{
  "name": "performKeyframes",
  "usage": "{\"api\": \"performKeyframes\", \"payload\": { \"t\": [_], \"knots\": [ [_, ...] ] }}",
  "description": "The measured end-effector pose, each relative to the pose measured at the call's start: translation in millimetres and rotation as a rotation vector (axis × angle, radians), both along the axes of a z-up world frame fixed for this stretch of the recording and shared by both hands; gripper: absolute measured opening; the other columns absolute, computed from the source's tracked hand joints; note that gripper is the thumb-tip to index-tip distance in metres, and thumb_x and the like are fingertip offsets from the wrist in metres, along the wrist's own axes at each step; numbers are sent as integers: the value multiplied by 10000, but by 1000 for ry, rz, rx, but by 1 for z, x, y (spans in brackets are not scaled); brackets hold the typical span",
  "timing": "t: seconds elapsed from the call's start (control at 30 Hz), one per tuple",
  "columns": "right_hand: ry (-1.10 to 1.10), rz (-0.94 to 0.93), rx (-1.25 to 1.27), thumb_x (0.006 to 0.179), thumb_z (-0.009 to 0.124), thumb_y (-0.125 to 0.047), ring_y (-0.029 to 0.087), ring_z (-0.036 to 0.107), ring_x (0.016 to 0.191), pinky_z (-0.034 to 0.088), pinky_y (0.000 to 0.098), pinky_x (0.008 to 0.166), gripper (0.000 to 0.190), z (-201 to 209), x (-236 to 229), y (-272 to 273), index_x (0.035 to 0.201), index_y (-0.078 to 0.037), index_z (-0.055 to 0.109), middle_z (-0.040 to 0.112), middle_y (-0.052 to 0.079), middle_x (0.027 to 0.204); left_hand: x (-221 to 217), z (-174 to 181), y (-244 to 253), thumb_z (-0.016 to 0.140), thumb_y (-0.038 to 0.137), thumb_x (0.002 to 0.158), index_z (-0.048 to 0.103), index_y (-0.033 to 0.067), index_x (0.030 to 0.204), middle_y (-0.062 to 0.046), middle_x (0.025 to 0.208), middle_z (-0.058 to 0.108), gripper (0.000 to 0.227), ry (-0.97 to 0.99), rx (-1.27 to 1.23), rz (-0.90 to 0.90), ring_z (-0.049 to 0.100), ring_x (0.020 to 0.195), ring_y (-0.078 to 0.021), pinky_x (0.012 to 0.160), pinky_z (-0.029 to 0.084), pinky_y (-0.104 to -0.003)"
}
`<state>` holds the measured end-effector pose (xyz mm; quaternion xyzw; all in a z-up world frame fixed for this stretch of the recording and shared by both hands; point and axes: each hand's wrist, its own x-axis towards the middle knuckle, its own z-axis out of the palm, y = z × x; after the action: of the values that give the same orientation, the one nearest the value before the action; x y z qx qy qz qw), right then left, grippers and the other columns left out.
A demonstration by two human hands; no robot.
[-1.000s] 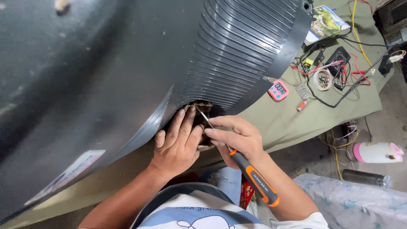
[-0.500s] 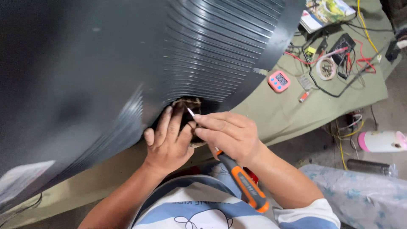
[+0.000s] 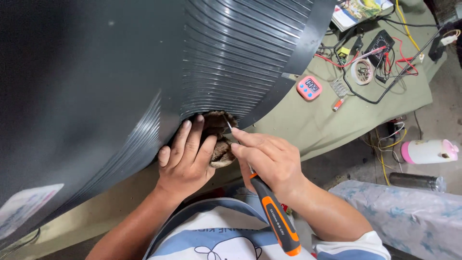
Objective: The person cleans the ribbed surface of a large black appliance using a cloth and a screwdriver. They wipe the surface with the cloth and use the screwdriver to scrape debris from the grooves, occasionally repositioning the object on the workbench.
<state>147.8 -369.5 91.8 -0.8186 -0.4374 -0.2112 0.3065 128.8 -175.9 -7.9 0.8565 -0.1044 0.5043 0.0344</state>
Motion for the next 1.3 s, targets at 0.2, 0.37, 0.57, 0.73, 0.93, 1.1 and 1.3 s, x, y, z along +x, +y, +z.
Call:
{"api": "performKeyframes", "payload": {
  "t": [0.2,0.37,0.57,0.73,0.93,1.1,1.3],
  "knots": [
    [-27,100,22,960,662,-100,294,754,1058,596,390,922,171,-15,10,3,1091,-20,736,766,117,1146,5,-3,1,406,250,989,754,282,1057,6,1313,738,356,-46,-5,11,654,1263,-215,1287,10,-463],
    [-128,178,89,973,646,-88,324,758,1020,607,411,892,166,-20,20,28,1077,-13,752,741,194,1239,5,0,3,454,320,1021,724,293,986,17,1236,753,273,-105,-49,7,691,1171,-197,1235,117,-453],
    [-162,227,79,1018,605,-94,334,774,972,623,414,852,188,0,24,29,1043,18,754,764,211,1134,5,4,3,496,229,986,726,236,927,-19,1191,728,237,-103,-58,2,709,1088,-218,994,304,-381],
    [-83,148,-48,1043,565,-129,283,785,985,609,372,894,232,20,17,7,1014,22,739,786,49,858,3,0,-2,387,120,882,742,242,1131,-47,1283,691,451,-15,-24,-6,655,1211,-211,1181,150,-424],
    [-33,45,-77,944,687,-75,233,775,1035,597,333,911,93,12,7,-12,989,-16,743,768,-25,811,4,-6,-5,384,235,963,730,300,1153,-39,1350,695,401,-11,1,9,636,1287,-201,1249,22,-444],
    [-81,25,-71,875,729,-52,254,756,1061,593,356,924,176,-2,8,-16,1046,-10,741,771,72,1011,5,0,-5,366,221,971,723,295,1144,-17,1371,685,404,2,9,-8,620,1300,-219,1175,116,-435],
    [-205,122,88,920,699,-38,301,767,952,627,385,858,104,-10,19,19,1000,-3,756,768,160,1057,9,-9,0,435,282,1017,751,317,1051,16,1318,728,320,-42,16,0,642,1246,-230,1194,71,-491]
  ]
}}
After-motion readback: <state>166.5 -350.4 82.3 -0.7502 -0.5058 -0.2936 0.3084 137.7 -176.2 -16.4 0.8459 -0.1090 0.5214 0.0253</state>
